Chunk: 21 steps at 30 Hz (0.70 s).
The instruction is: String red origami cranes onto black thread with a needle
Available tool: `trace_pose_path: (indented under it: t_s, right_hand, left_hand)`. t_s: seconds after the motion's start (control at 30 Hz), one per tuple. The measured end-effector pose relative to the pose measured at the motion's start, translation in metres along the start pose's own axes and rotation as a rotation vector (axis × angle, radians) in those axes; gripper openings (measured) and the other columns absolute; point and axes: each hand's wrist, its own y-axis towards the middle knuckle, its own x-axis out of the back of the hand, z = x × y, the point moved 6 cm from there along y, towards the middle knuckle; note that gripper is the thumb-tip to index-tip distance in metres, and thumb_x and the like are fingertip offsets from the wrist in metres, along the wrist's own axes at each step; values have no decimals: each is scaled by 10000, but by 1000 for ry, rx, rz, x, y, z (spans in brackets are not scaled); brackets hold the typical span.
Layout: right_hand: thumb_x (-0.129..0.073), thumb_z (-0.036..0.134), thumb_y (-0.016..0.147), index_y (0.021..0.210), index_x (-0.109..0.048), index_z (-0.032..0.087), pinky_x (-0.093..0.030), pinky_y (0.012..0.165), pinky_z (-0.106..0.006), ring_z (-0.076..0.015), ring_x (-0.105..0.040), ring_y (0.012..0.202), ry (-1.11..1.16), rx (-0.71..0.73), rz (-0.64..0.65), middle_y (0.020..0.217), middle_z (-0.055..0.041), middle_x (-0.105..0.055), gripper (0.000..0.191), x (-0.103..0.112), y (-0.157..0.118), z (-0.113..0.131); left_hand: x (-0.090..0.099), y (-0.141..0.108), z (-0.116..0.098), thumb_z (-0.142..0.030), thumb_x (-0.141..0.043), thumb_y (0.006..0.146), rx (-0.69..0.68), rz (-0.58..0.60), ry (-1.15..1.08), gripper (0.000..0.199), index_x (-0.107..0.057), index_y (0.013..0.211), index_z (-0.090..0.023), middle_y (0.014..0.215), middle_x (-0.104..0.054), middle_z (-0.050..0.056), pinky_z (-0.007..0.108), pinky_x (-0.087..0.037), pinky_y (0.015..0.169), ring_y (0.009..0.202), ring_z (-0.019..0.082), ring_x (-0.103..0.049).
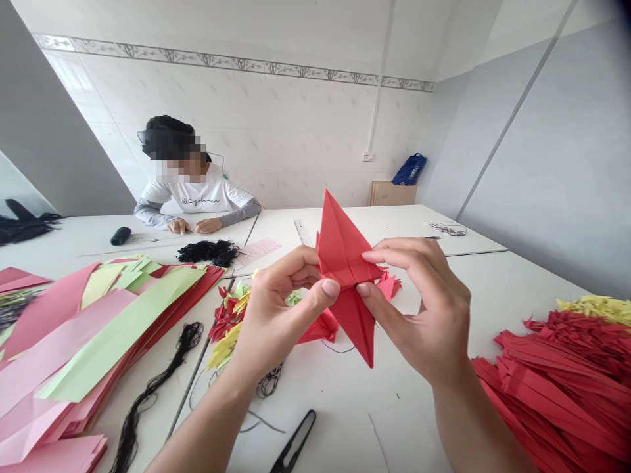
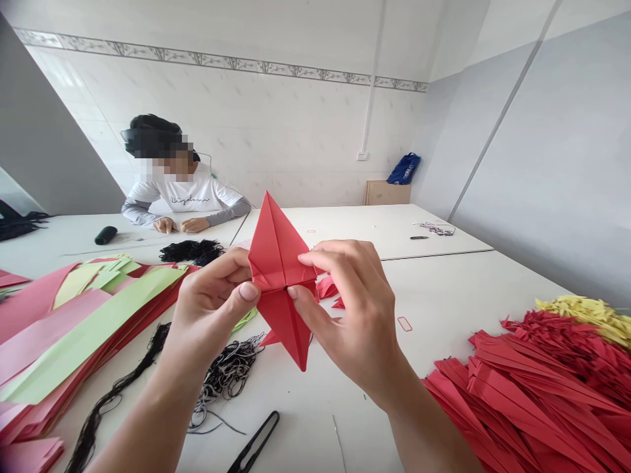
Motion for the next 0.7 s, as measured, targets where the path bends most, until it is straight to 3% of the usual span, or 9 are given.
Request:
trace_pose_path:
  t_s: [0.4,0.57,0.7]
  right_hand:
    - [-669,153,878,1067,-639,237,-567,819,-416,-240,-646,994,-11,-13,-7,1030,-69,-689,209,0,0,0]
    - [-665,154,857,1160,-557,243,-570,825,-423,-233,-644,1002,80,-80,-5,1064,-64,-662,334,-4,-1,-6]
    - [-696,132,804,1212,-545,222,-580,781,-417,-228,-647,952,104,39,-56,1047,-64,-659,444,-8,-2,-6]
  left_hand:
    - [-1,0,0,-413,-691,894,-75,-5,64,234,-695,942,-184,894,-738,73,281,-560,657,775,192,-692]
    - [0,-1,-3,-353,-674,910,-125,-38,131,175,-702,957,-187,912,-733,69,289,-575,705,797,189,-689]
    - [-1,-2,-2,-295,-669,910,-140,-47,144,118,-689,965,-192,916,-718,59,291,-575,709,796,183,-677]
